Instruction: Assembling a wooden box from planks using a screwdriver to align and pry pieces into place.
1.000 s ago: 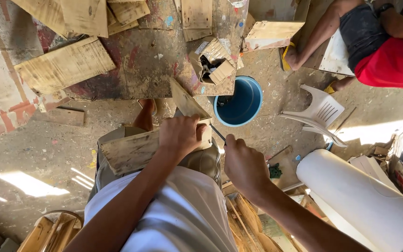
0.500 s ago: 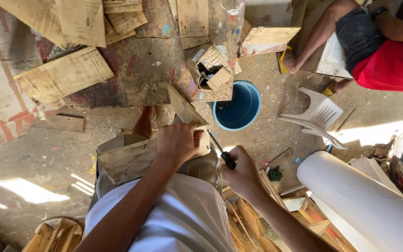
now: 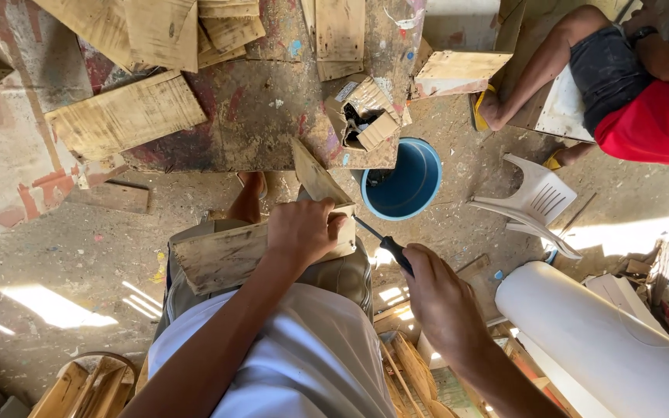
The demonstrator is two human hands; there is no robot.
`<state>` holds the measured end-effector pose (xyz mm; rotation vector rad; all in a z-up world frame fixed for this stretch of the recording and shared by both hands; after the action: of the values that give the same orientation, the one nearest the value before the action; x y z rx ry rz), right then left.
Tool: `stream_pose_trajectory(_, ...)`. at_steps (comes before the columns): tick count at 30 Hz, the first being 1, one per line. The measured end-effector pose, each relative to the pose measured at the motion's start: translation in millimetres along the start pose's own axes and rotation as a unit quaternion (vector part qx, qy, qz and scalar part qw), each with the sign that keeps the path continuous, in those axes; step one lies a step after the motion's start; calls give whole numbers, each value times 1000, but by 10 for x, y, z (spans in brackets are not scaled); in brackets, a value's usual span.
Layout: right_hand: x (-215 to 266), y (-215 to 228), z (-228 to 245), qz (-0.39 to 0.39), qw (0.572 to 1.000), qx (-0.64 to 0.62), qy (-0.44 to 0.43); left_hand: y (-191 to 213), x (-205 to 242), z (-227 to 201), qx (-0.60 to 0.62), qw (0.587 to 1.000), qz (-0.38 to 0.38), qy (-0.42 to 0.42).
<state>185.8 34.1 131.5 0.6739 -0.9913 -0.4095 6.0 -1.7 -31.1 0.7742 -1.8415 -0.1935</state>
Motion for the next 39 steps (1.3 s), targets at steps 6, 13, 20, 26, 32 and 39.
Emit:
stream_pose_trajectory(6, 28, -125, -292, -24, 963, 246, 106, -38, -29, -34, -20, 1000, -11, -15)
stream_pose_trajectory(13, 1, -191, -425, 22, 949, 287, 131, 13, 24, -10, 10, 999, -28, -15)
stream_pose_trajectory(20, -85, -23, -133, 159, 967, -47, -192, 1, -5, -47, 20, 999, -36, -22)
stream_pose_trajectory(26, -8, -262, -262, 144, 952, 270, -10, 22, -21, -22, 10, 1000, -12, -23)
stream_pose_trajectory(32, -107, -143, -226, 192, 951, 241, 9, 30, 4, -12, 13, 999, -22, -35)
stream_pose_trajectory(39, -105, -154, -138, 165, 941, -163, -246, 94, 37, 8, 62, 996, 13, -61)
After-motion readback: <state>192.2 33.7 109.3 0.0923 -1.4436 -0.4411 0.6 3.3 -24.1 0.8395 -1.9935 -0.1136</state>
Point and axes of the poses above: each hand's wrist, its own x-axis away from the middle knuckle, its own y-axis out of the back of the hand, z = x × y, the point moved 2 cm from there along -x, towards the middle knuckle, and after that the axes turned 10 degrees about z, right-handed, at the moved point
